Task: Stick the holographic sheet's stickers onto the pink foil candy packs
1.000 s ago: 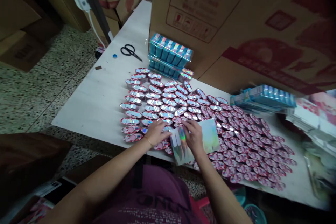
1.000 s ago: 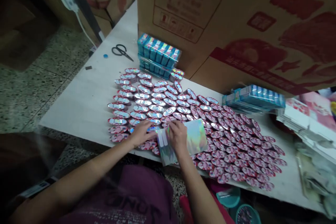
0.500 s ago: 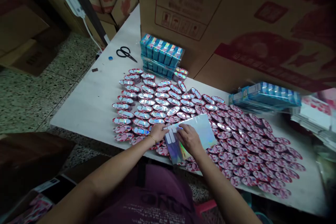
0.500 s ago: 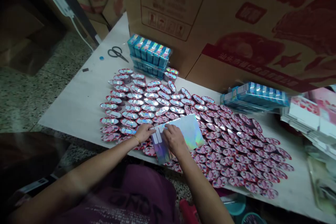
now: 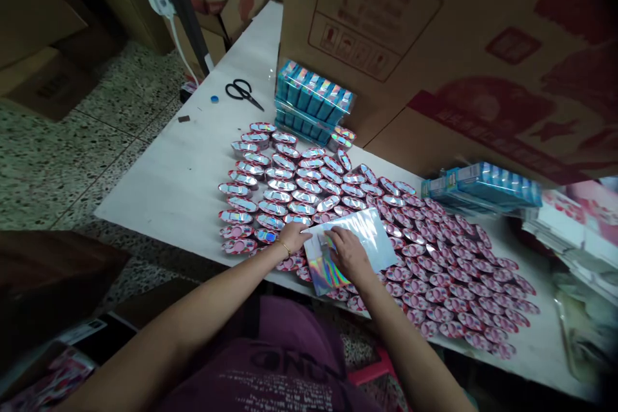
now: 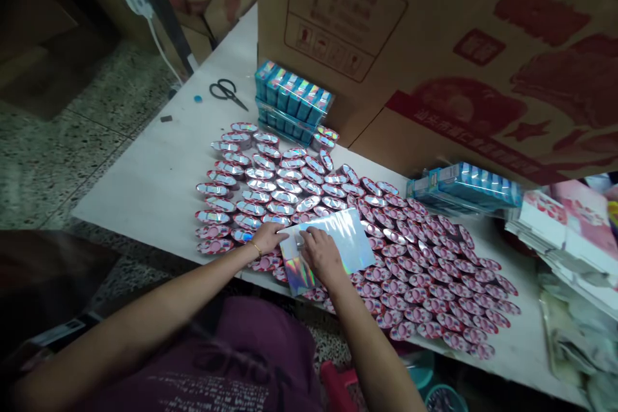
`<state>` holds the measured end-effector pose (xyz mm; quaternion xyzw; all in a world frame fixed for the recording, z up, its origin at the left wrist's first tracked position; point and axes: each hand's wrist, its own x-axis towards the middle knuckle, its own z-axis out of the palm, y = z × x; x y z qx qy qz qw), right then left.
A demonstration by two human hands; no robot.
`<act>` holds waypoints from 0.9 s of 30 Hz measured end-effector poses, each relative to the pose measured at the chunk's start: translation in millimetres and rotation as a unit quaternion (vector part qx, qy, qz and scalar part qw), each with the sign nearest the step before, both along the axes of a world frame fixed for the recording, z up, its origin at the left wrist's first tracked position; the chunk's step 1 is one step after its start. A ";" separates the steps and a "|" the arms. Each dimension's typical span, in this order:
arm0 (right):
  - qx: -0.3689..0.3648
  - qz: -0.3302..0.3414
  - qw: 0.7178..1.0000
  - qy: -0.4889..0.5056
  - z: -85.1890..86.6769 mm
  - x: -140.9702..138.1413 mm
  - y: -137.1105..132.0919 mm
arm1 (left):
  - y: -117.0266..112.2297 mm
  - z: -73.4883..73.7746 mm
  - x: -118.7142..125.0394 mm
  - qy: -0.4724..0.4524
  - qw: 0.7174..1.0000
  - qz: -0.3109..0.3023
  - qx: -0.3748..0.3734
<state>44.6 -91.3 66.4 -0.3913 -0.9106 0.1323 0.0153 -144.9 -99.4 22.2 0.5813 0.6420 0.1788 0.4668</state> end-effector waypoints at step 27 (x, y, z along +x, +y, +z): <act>-0.250 -0.301 0.838 0.381 69.6 -28.9 10.2 | -23.7 14.4 -5.3 -0.144 0.976 0.160 0.045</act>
